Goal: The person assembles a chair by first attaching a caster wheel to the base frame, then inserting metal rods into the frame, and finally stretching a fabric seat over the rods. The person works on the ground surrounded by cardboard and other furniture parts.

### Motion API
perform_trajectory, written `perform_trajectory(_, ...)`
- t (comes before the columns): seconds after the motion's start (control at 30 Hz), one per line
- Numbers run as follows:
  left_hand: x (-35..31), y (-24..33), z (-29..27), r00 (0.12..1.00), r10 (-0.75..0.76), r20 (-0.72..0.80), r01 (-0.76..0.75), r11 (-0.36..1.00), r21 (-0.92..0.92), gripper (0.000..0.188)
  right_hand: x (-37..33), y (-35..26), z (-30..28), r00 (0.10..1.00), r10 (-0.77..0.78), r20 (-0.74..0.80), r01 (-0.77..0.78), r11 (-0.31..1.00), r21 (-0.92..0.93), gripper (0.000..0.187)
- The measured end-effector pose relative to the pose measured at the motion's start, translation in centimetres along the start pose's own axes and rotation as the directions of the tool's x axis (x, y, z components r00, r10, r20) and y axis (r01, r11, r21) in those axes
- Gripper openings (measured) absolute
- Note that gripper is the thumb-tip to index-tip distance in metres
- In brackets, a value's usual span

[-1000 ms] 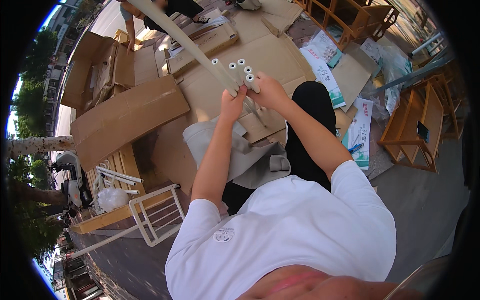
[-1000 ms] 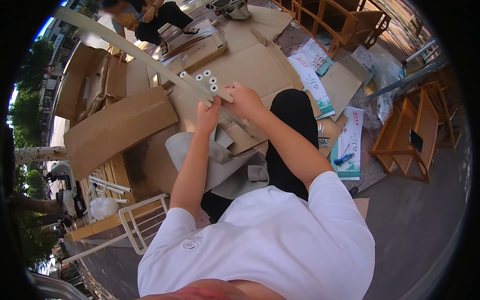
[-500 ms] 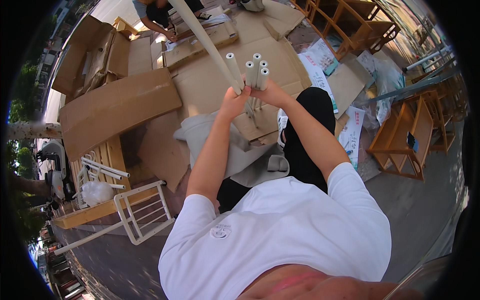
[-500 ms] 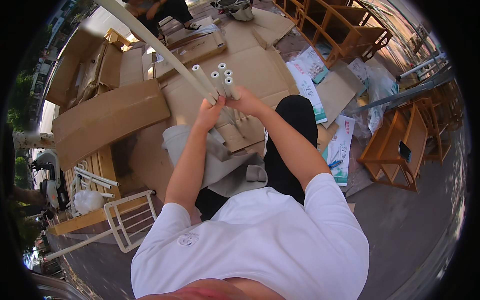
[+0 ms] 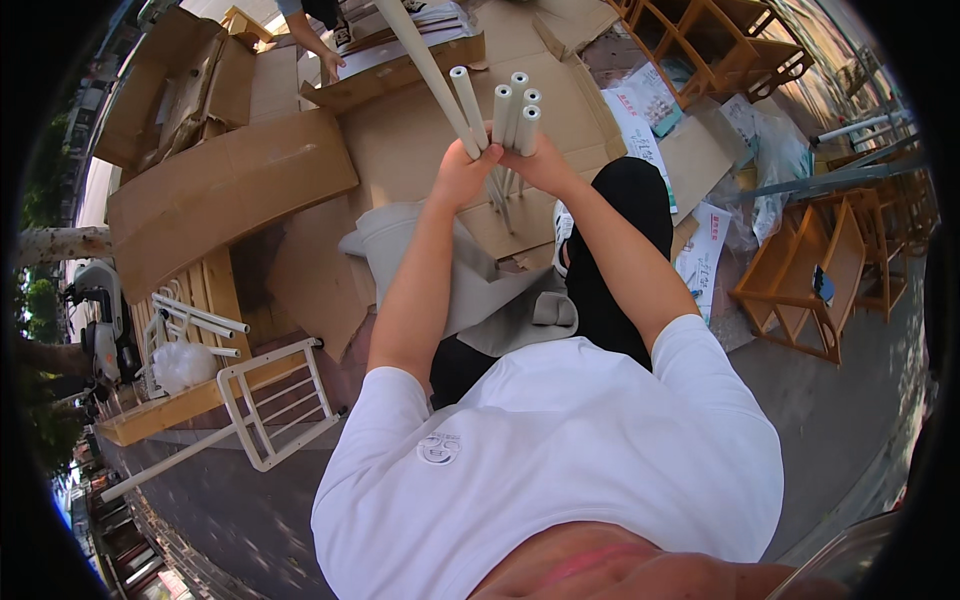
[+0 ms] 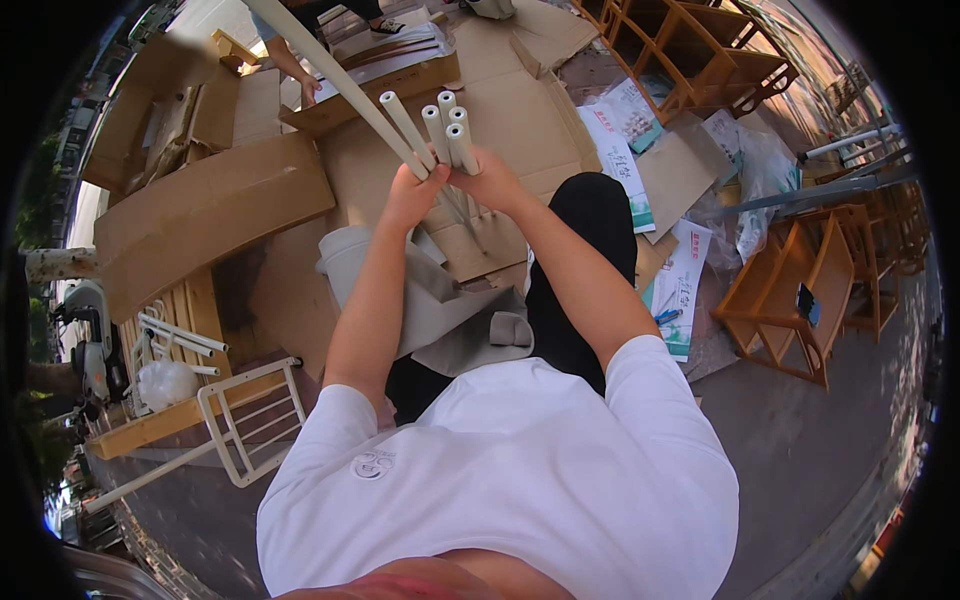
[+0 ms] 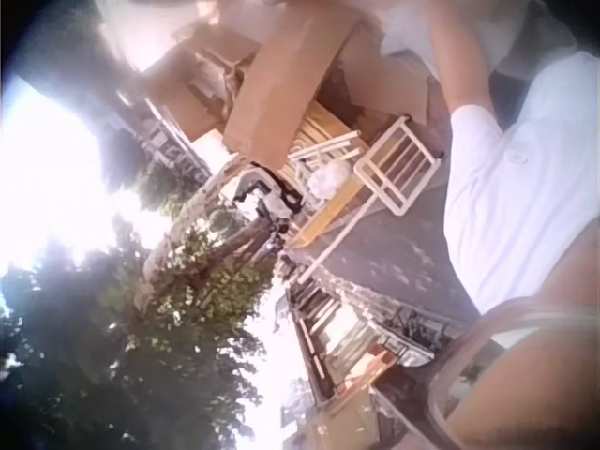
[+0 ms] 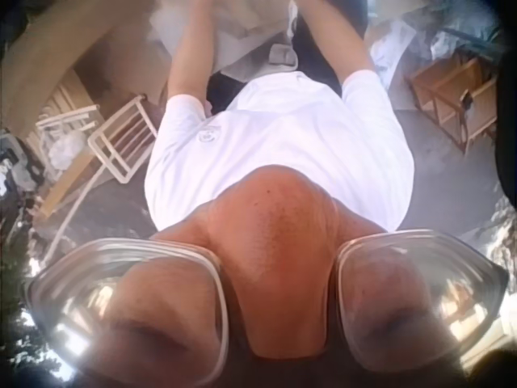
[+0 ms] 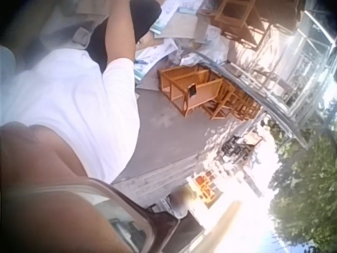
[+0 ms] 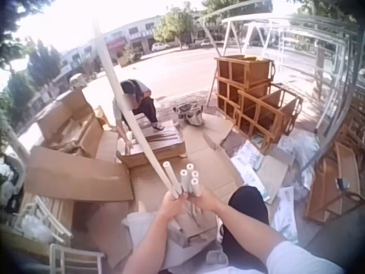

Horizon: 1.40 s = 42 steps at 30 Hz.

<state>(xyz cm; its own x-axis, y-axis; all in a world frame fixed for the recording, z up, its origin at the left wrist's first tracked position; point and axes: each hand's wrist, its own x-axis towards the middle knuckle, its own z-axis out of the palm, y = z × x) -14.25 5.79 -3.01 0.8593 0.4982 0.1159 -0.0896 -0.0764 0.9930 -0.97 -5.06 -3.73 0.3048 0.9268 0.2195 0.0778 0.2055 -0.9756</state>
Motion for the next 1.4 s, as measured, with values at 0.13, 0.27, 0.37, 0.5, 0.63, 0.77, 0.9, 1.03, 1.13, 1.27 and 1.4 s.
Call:
perform_trajectory(0.13, 0.1, -0.6, 0.0, 1.000, 0.013, -0.004, -0.013, 1.000, 0.000, 0.027, -0.1, 0.4, 0.1, 1.000, 0.017, -0.003, -0.016, 1.000, 0.023, 0.034)
perform_trajectory(0.27, 0.3, -1.0, -0.4, 1.000, 0.019, -0.010, -0.019, 1.000, 0.004, 0.024, 0.1, 0.1, 0.4, 0.999, -0.001, -0.033, 0.002, 1.000, 0.006, 0.034)
perform_trajectory(0.37, 0.1, -0.7, -0.5, 0.999, 0.008, -0.053, -0.007, 0.999, 0.033, 0.020, 0.2, 0.3, 0.7, 0.999, -0.002, -0.040, 0.003, 1.000, 0.003, 0.035)
perform_trajectory(0.5, -0.3, -0.2, -0.7, 0.996, 0.025, -0.083, -0.022, 0.999, 0.033, 0.019, 0.4, 0.9, 0.9, 0.998, 0.035, -0.052, -0.036, 0.999, -0.024, 0.036)
perform_trajectory(0.63, -0.3, -0.2, -0.8, 0.997, 0.024, -0.076, -0.024, 1.000, -0.010, 0.020, 0.6, 1.5, 0.8, 0.999, 0.012, -0.051, -0.015, 0.998, -0.055, 0.036)
perform_trajectory(0.77, -0.2, -0.3, -1.0, 0.996, 0.038, -0.085, -0.042, 0.998, -0.040, 0.025, 0.5, 0.9, 0.8, 0.998, 0.009, -0.061, -0.011, 1.000, -0.022, 0.035)
perform_trajectory(0.9, -0.2, -0.3, -1.2, 0.996, 0.024, -0.089, -0.030, 0.997, -0.065, 0.029, 0.3, 0.0, 0.9, 0.995, 0.054, -0.087, -0.053, 0.999, 0.014, 0.031)
perform_trajectory(1.03, -0.2, -0.5, -1.2, 0.997, 0.033, -0.073, -0.040, 0.995, -0.092, 0.028, 0.4, 0.1, 0.7, 0.997, -0.016, -0.076, 0.016, 1.000, -0.003, 0.031)
perform_trajectory(1.13, -0.4, -1.3, -1.4, 0.984, 0.118, -0.134, -0.123, 0.992, -0.030, 0.026, 0.2, 0.2, 0.9, 0.995, -0.053, -0.079, 0.049, 0.998, -0.049, 0.031)
perform_trajectory(1.27, 0.3, -1.1, 0.3, 0.964, 0.171, -0.204, -0.194, 0.976, -0.101, 0.024, -0.4, -0.4, -0.7, 0.993, -0.014, -0.115, -0.011, 0.977, -0.215, 0.020)
perform_trajectory(1.4, -0.8, -1.2, -1.2, 0.907, 0.204, -0.368, -0.177, 0.979, 0.105, 0.021, -0.8, -2.8, -2.3, 0.977, -0.040, -0.210, 0.020, 0.995, -0.096, 0.010)
